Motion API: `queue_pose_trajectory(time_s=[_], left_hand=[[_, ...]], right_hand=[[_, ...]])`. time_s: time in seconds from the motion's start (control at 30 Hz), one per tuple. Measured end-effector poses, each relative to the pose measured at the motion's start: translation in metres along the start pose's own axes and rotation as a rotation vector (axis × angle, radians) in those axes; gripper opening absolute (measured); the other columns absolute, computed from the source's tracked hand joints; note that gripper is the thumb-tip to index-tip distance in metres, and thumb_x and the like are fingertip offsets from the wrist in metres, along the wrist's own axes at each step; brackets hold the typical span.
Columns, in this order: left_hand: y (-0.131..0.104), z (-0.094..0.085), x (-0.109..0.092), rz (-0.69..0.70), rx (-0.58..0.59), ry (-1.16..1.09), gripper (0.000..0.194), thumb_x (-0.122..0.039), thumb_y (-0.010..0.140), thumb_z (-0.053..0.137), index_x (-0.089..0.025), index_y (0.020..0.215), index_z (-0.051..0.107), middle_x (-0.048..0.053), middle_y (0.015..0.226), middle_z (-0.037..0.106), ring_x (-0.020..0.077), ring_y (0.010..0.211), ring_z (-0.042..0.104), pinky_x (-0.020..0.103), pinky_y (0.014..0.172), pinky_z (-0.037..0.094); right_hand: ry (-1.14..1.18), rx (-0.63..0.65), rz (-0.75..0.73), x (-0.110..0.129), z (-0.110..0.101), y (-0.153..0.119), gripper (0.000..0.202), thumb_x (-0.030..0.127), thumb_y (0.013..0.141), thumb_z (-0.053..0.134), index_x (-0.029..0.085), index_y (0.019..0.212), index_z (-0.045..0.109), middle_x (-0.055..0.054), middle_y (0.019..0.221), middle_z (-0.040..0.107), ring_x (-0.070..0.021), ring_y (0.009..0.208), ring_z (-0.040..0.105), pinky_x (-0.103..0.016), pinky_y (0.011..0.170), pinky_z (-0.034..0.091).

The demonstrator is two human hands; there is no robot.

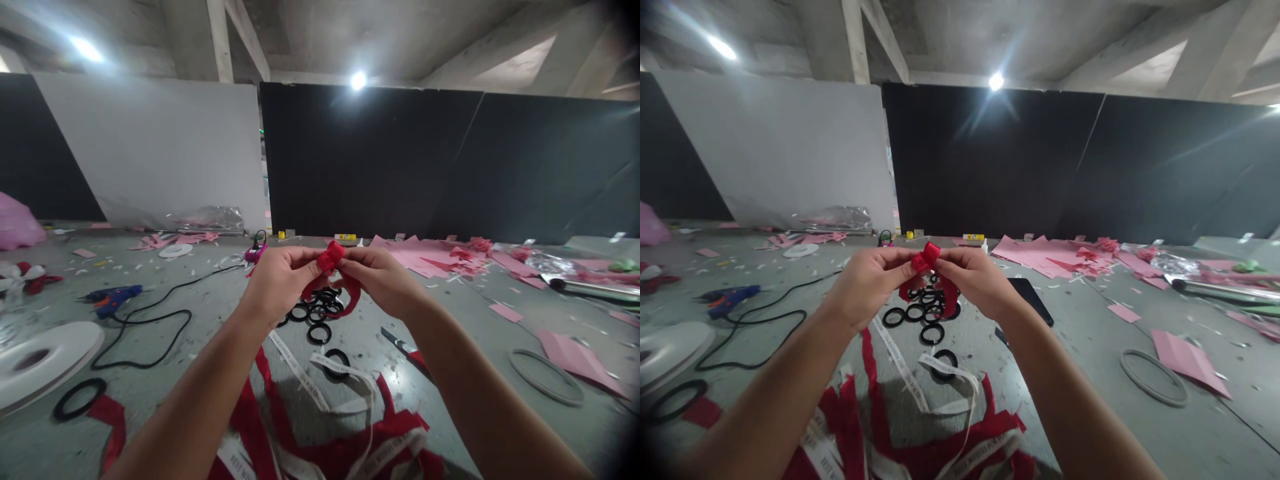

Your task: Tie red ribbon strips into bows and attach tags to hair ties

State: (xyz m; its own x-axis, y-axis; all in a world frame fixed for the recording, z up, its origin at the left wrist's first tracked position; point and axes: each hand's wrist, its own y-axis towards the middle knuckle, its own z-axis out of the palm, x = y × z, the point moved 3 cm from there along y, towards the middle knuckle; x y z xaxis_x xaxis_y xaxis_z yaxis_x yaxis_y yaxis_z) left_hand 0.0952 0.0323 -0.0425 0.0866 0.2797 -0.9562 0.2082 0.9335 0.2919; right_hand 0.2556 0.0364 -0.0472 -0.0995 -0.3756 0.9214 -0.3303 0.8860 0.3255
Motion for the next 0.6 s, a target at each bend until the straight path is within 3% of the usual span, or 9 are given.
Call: queue_pose_trajectory(time_s=[0.17, 0.37, 0.5, 0.6], left_hand=[[0.003, -0.007, 0.003, 0.096, -0.111, 0.169, 0.029, -0.034, 0.075, 0.076, -0.017, 0.098, 0.076, 0.004, 0.07, 0.073, 0.0108, 0.059, 0.064, 0.017, 0.049, 0.046], [0.003, -0.012, 0.005, 0.17, -0.183, 0.254, 0.03, -0.035, 0.083, 0.067, -0.016, 0.105, 0.074, 0.007, 0.08, 0.075, 0.0157, 0.068, 0.069, 0.021, 0.055, 0.05], [0.003, -0.011, 0.004, 0.207, -0.192, 0.302, 0.031, -0.038, 0.083, 0.066, -0.016, 0.104, 0.075, 0.007, 0.079, 0.075, 0.0152, 0.067, 0.068, 0.02, 0.054, 0.049], [0.003, -0.013, 0.004, 0.219, -0.241, 0.367, 0.032, -0.04, 0.082, 0.066, -0.016, 0.101, 0.076, 0.006, 0.076, 0.075, 0.0145, 0.063, 0.067, 0.021, 0.053, 0.047]], right_hand=[[0.026, 0.046, 0.024, 0.004, 0.003, -0.002, 0.025, 0.041, 0.084, 0.066, 0.026, 0.103, 0.072, -0.003, 0.087, 0.067, -0.0138, 0.068, 0.062, -0.03, 0.065, 0.058], [-0.037, -0.046, 0.043, 0.005, 0.001, -0.003, 0.019, 0.033, 0.085, 0.062, 0.02, 0.093, 0.073, 0.004, 0.058, 0.051, -0.0092, 0.05, 0.048, -0.029, 0.058, 0.055], [-0.276, -0.118, -0.01, 0.011, -0.001, -0.005, 0.029, 0.036, 0.084, 0.063, 0.018, 0.106, 0.069, -0.002, 0.075, 0.063, -0.0105, 0.054, 0.053, -0.026, 0.05, 0.044], [-0.457, -0.149, -0.098, 0.018, -0.003, -0.007, 0.033, 0.035, 0.081, 0.068, 0.018, 0.11, 0.067, -0.005, 0.086, 0.069, -0.0133, 0.064, 0.057, -0.027, 0.057, 0.045]])
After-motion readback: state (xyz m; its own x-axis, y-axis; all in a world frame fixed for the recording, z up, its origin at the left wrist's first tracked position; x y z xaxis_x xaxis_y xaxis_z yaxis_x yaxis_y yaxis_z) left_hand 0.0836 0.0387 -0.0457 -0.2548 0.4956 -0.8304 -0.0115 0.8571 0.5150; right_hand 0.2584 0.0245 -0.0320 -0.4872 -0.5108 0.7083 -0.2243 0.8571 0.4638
